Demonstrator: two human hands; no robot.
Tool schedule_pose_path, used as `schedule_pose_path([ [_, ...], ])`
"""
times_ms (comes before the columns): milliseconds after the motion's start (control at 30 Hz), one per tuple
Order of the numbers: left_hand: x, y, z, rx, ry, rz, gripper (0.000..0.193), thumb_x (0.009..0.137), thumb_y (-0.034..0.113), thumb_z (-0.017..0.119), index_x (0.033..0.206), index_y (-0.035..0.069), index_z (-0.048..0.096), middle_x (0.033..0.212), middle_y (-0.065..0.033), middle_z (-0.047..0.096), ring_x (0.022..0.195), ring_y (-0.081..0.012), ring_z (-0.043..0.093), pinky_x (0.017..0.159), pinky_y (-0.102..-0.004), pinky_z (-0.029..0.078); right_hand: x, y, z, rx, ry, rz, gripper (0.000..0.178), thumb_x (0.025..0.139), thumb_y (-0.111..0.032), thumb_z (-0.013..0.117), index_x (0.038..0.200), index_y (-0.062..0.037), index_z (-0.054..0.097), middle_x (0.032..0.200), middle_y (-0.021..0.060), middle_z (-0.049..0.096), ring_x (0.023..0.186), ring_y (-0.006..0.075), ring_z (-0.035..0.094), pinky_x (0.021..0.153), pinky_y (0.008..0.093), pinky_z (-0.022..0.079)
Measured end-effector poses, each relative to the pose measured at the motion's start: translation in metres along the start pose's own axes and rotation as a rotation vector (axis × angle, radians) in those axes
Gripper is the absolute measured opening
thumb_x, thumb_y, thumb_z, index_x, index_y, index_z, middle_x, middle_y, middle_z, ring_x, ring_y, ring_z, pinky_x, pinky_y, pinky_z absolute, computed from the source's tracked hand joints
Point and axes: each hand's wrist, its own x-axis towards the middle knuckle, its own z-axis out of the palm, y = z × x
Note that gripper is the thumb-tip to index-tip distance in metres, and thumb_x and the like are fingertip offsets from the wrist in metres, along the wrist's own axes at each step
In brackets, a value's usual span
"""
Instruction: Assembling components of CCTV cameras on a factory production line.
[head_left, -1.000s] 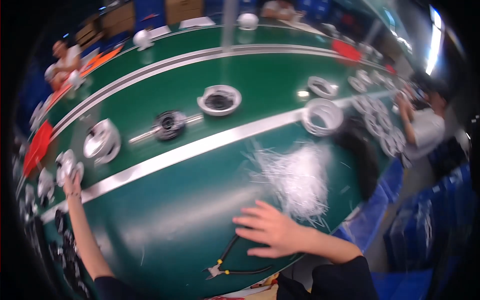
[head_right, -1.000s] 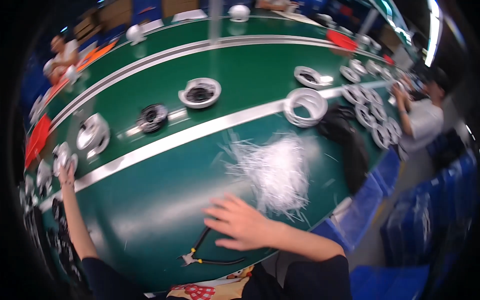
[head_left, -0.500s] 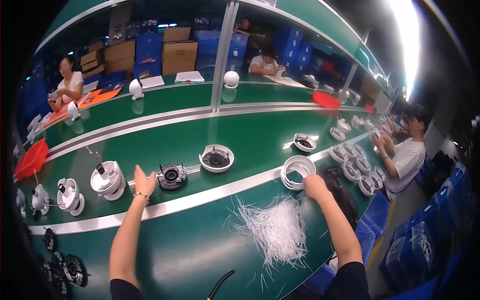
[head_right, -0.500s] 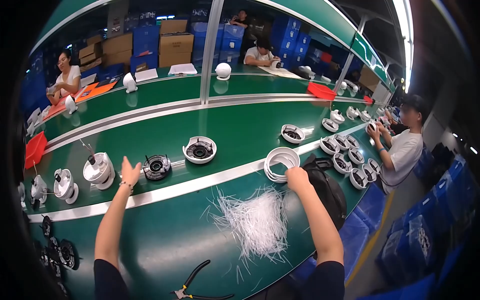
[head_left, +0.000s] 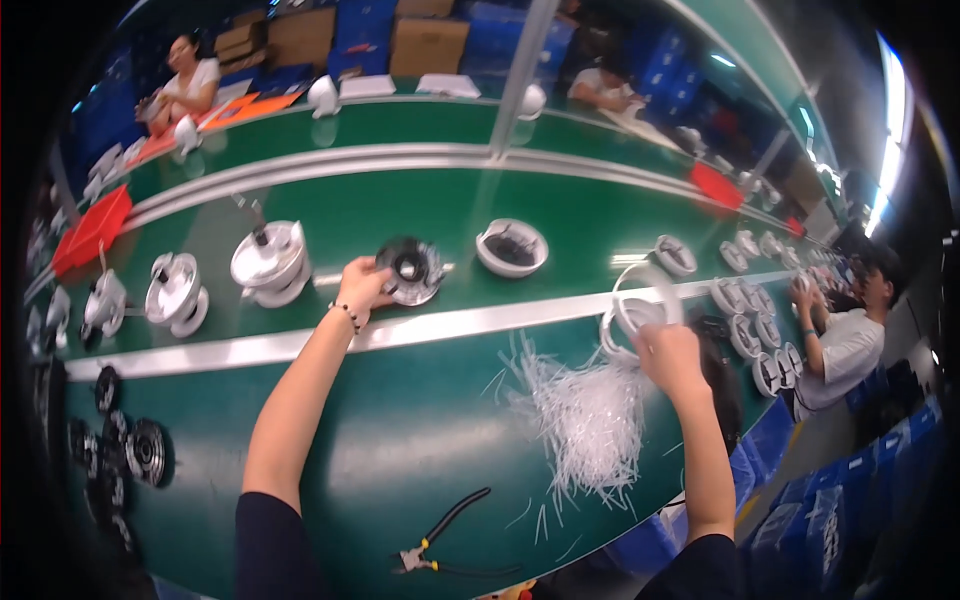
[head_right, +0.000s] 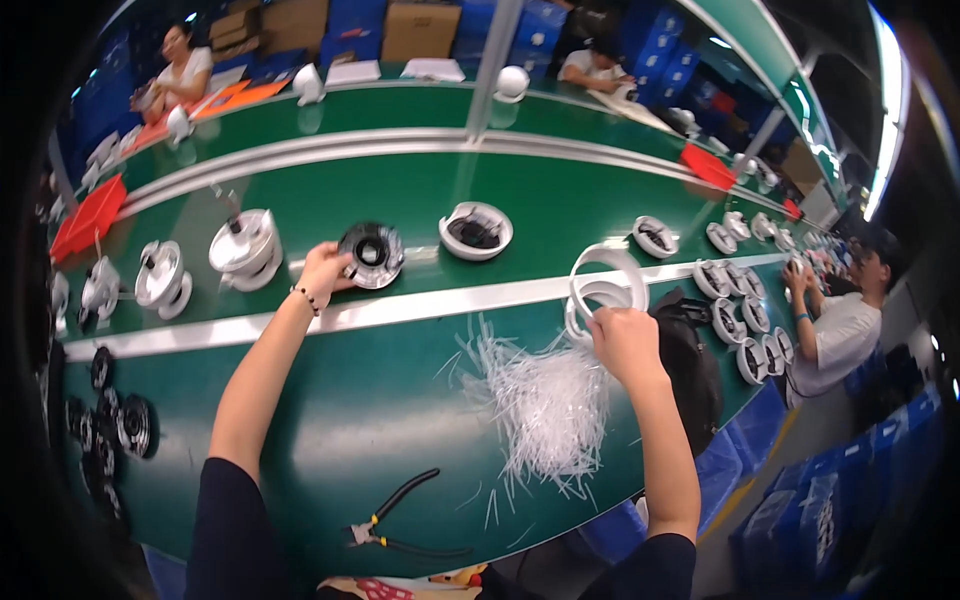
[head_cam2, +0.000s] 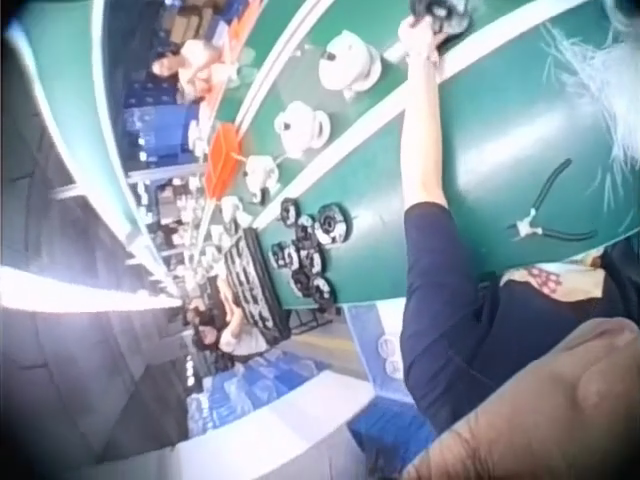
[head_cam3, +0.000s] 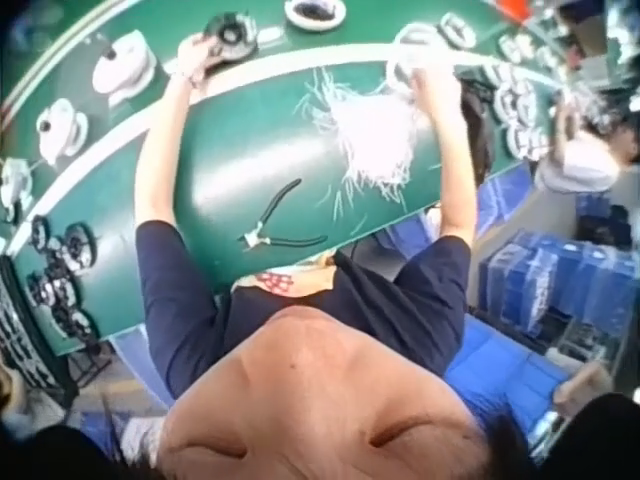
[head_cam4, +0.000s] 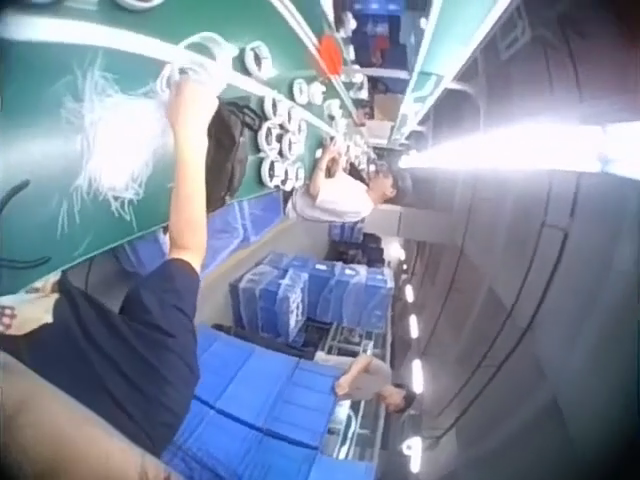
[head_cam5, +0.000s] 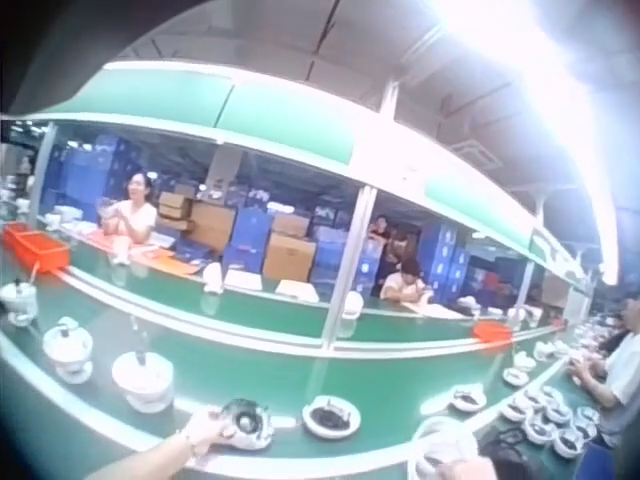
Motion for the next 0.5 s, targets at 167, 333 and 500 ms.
schedule_pose_path([
  [167, -0.093, 0.001, -0.044, -0.113, 0.026, 0.189, 0.027, 0.085, 0.003, 0.050, 0.111, 0.001, 0.039, 0.104, -0.0103, 0.053, 0.087, -0.0173, 0.059, 0.065, -0.0282, 0.055, -0.001, -0.120, -0.022, 0.404, 0.117, -0.472, 0.015, 0.069, -0.011, 0.066, 0.059, -0.0068, 0.055, 0.053, 0.0077, 0.053, 0.048, 0.0251, 0.054, 0.044, 0.0348, 0.042],
  [333, -0.183, -0.019, -0.094, -0.110, 0.173, 0.246, 0.033, 0.086, 0.002, 0.049, 0.114, 0.001, 0.032, 0.112, -0.0109, 0.045, 0.096, -0.0175, 0.055, 0.069, -0.0258, 0.054, -0.024, -0.225, -0.004, 0.638, -0.103, -0.787, 0.023, 0.072, -0.018, 0.063, 0.057, -0.0062, 0.051, 0.053, 0.0080, 0.052, 0.051, 0.0259, 0.054, 0.046, 0.0368, 0.043],
  [500, -0.213, -0.027, -0.128, -0.191, 0.226, 0.274, 0.034, 0.086, -0.001, 0.047, 0.114, 0.001, 0.028, 0.114, -0.0112, 0.043, 0.096, -0.0178, 0.055, 0.074, -0.0291, 0.054, -0.017, -0.255, 0.005, 0.604, -0.190, -0.721, 0.052, 0.056, -0.038, 0.075, 0.093, -0.0055, 0.058, 0.105, 0.0151, 0.052, 0.101, 0.0347, 0.046, 0.086, 0.0472, 0.036],
])
